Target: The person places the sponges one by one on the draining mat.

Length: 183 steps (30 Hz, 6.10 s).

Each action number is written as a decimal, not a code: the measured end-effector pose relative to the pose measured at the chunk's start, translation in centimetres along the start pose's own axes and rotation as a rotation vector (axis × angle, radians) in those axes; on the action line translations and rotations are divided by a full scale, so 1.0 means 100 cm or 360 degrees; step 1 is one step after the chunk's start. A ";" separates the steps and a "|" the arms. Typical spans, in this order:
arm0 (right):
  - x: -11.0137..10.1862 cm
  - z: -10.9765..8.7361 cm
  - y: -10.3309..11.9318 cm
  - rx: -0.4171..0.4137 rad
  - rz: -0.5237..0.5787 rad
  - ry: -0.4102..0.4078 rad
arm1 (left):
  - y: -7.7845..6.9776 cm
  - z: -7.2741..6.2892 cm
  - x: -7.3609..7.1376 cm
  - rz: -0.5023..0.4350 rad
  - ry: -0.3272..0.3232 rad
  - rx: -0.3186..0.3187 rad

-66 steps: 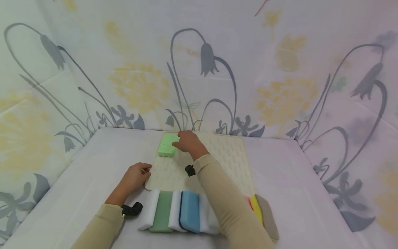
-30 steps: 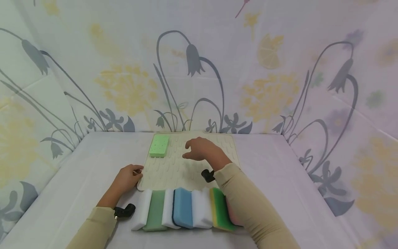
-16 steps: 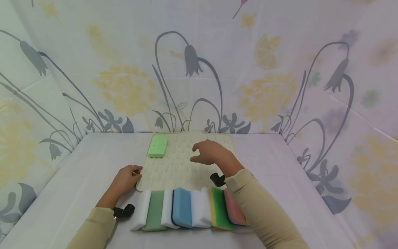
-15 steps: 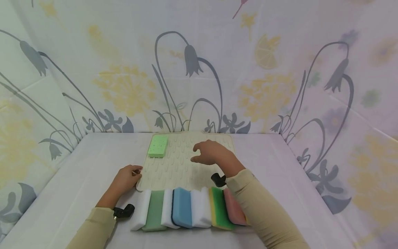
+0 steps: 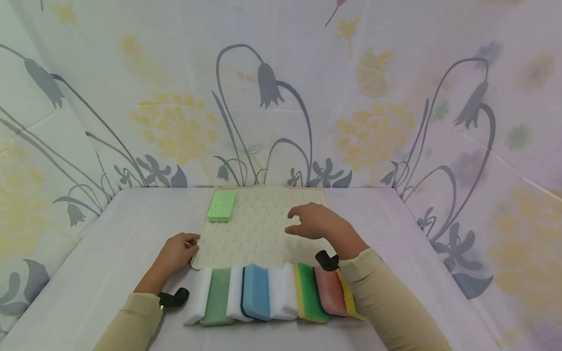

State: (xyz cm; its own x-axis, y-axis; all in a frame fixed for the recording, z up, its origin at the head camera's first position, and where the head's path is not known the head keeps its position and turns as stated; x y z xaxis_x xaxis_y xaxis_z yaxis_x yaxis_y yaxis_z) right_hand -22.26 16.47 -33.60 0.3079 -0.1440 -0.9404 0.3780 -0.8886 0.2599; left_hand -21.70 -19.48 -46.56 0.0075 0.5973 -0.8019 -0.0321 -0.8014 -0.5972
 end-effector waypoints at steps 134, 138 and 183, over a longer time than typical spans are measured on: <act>0.055 -0.124 -0.071 0.0340 0.0518 -0.0435 | 0.002 0.001 0.002 -0.0047 0.0004 -0.0050; 0.050 -0.117 -0.069 0.0278 0.0481 -0.0462 | 0.002 0.001 0.001 -0.0045 0.0008 -0.0054; 0.025 -0.019 -0.022 -0.0013 0.0256 -0.0522 | 0.001 0.001 0.001 -0.0050 -0.0007 -0.0060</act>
State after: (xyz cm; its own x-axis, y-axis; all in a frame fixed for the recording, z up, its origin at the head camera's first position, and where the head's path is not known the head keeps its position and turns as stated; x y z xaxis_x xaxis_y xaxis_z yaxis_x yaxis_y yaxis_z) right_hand -20.70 18.89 -36.16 0.0684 -0.4149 -0.9073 0.3551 -0.8397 0.4108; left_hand -21.82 -19.51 -46.72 0.0032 0.6221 -0.7830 0.0057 -0.7830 -0.6220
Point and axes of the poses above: each hand's wrist, its own z-axis towards the middle knuckle, its own x-axis out of the palm, y = z × x, the point moved 2 cm from there along z, towards the middle knuckle, and after that the axes turned 3 degrees about -y, right-handed, at the moved point
